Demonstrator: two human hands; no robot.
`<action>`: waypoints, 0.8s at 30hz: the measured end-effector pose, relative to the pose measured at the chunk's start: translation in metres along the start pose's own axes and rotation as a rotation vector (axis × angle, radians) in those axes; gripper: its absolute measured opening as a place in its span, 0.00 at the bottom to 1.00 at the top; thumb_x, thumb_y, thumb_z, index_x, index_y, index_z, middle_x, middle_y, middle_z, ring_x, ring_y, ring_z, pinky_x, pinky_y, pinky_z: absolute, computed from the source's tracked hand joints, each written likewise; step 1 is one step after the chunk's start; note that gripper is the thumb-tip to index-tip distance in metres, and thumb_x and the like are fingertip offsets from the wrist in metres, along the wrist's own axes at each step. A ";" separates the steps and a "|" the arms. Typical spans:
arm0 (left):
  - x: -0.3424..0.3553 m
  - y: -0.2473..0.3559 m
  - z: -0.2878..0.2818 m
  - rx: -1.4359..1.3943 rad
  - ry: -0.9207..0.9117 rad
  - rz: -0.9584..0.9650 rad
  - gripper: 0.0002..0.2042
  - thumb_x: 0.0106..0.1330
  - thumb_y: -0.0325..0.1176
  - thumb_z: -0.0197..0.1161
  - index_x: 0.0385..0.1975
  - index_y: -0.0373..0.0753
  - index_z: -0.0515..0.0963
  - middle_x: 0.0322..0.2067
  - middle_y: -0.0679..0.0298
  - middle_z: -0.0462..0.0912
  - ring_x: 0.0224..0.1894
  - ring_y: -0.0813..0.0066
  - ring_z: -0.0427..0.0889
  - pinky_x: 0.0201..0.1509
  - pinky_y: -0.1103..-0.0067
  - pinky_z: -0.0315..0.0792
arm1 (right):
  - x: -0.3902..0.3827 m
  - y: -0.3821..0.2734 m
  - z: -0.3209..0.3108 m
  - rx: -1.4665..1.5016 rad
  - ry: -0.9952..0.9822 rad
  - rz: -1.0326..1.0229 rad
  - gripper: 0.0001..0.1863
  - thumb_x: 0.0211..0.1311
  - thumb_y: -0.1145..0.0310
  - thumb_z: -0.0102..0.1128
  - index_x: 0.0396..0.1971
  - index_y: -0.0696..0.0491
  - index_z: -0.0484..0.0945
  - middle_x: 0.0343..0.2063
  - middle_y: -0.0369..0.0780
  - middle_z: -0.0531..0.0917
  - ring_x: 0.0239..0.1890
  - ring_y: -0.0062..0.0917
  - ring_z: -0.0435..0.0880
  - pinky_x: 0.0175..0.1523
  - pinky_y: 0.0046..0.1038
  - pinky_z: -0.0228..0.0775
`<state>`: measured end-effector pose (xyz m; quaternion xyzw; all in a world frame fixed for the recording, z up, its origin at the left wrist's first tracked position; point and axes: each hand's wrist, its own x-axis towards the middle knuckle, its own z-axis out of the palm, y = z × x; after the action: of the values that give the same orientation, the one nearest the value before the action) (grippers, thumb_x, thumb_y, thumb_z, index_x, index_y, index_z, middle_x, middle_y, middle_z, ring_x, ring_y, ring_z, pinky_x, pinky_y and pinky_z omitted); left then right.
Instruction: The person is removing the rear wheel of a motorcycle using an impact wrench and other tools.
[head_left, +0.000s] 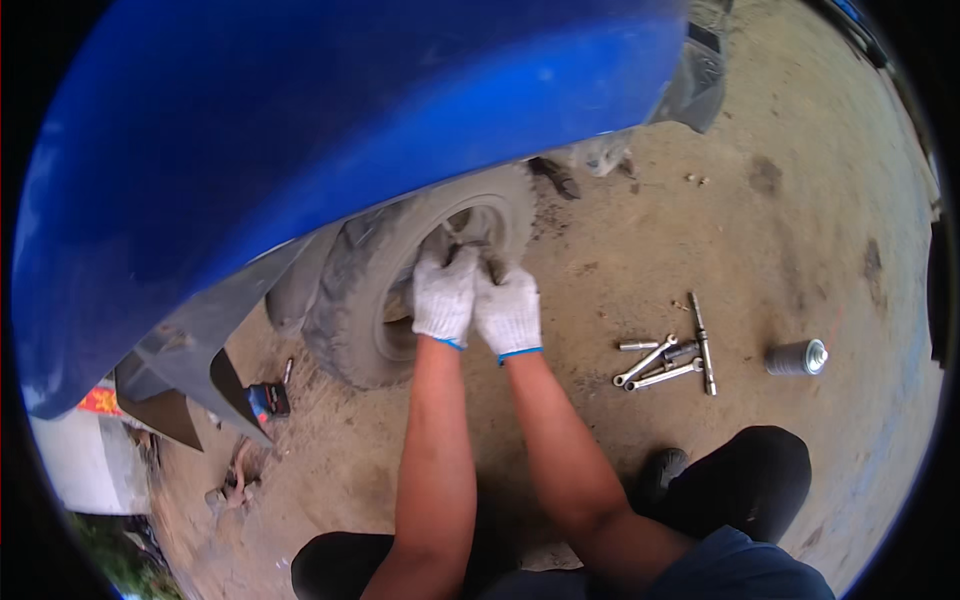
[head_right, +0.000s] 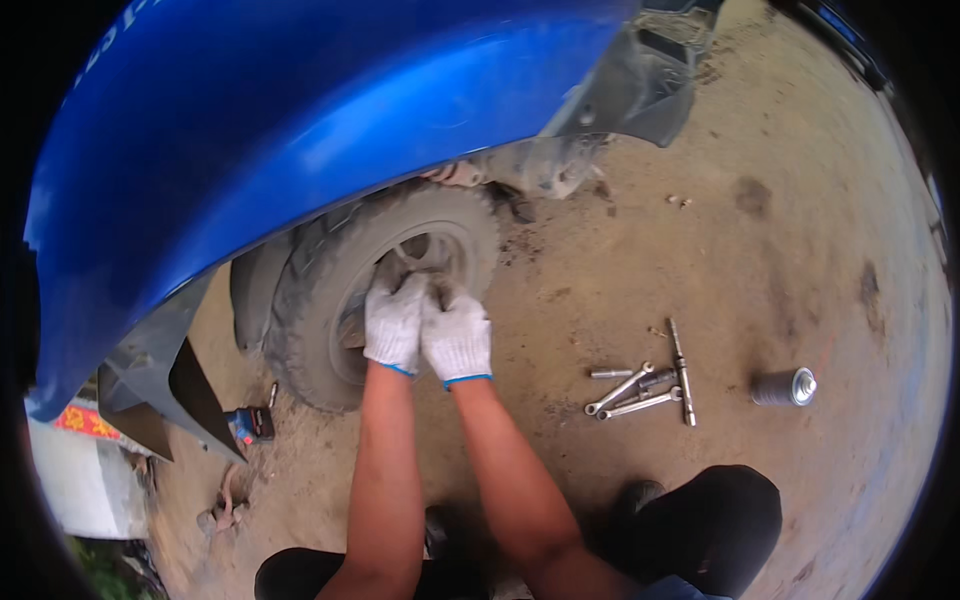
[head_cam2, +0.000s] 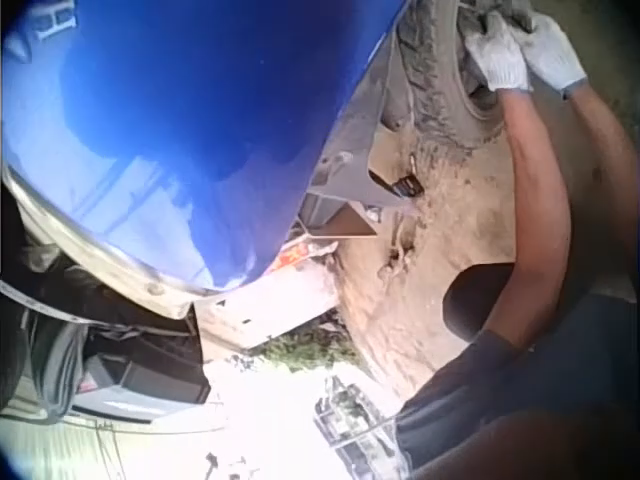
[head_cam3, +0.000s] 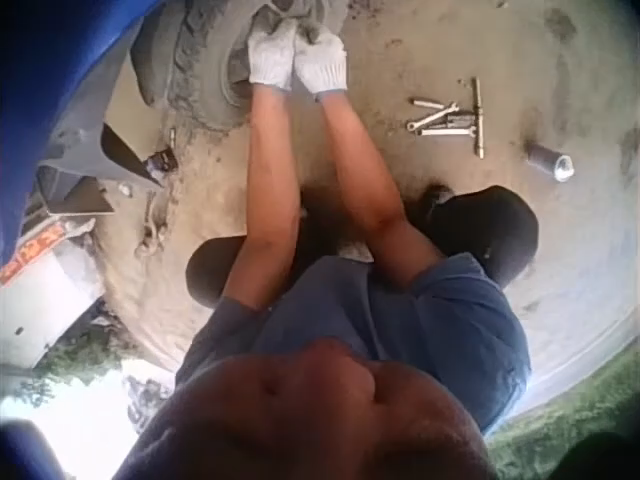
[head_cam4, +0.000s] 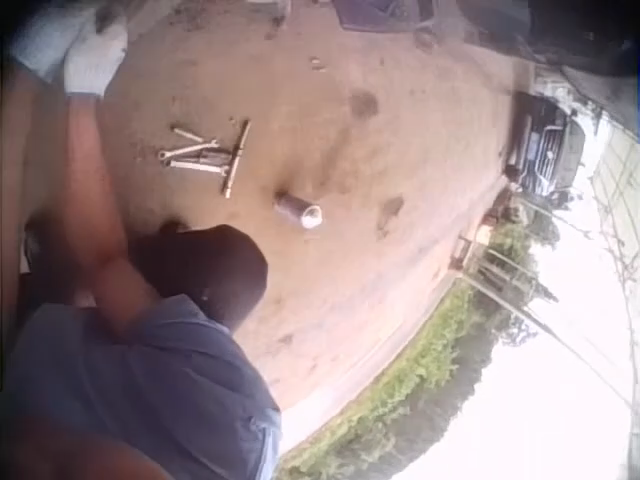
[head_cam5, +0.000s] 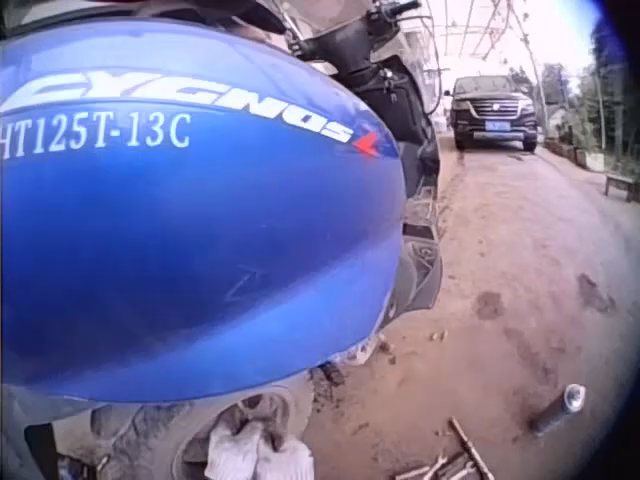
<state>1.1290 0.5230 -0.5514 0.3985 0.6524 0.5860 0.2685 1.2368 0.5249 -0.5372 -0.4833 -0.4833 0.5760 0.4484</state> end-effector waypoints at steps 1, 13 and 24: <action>0.000 0.012 0.018 0.072 0.005 0.014 0.20 0.66 0.20 0.59 0.59 0.33 0.73 0.44 0.64 0.81 0.41 0.81 0.77 0.44 0.83 0.75 | 0.009 -0.001 -0.011 -0.051 0.020 0.032 0.18 0.67 0.68 0.62 0.50 0.67 0.82 0.43 0.54 0.88 0.47 0.31 0.88 0.54 0.30 0.76; -0.006 0.026 0.019 -0.079 -0.006 -0.012 0.23 0.65 0.20 0.58 0.62 0.31 0.72 0.52 0.61 0.79 0.49 0.77 0.76 0.54 0.80 0.73 | 0.011 0.001 -0.011 -0.094 0.000 -0.071 0.16 0.69 0.71 0.59 0.50 0.64 0.82 0.43 0.50 0.89 0.45 0.24 0.86 0.53 0.27 0.75; -0.006 0.022 0.018 -0.149 -0.014 -0.018 0.22 0.67 0.20 0.58 0.62 0.33 0.72 0.48 0.61 0.81 0.45 0.78 0.78 0.48 0.81 0.74 | 0.009 0.008 -0.009 -0.054 0.011 -0.091 0.18 0.66 0.66 0.62 0.50 0.62 0.82 0.44 0.57 0.86 0.50 0.45 0.87 0.55 0.35 0.77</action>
<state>1.1516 0.5274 -0.5335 0.3756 0.6086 0.6279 0.3071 1.2437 0.5340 -0.5466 -0.4760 -0.5177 0.5389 0.4636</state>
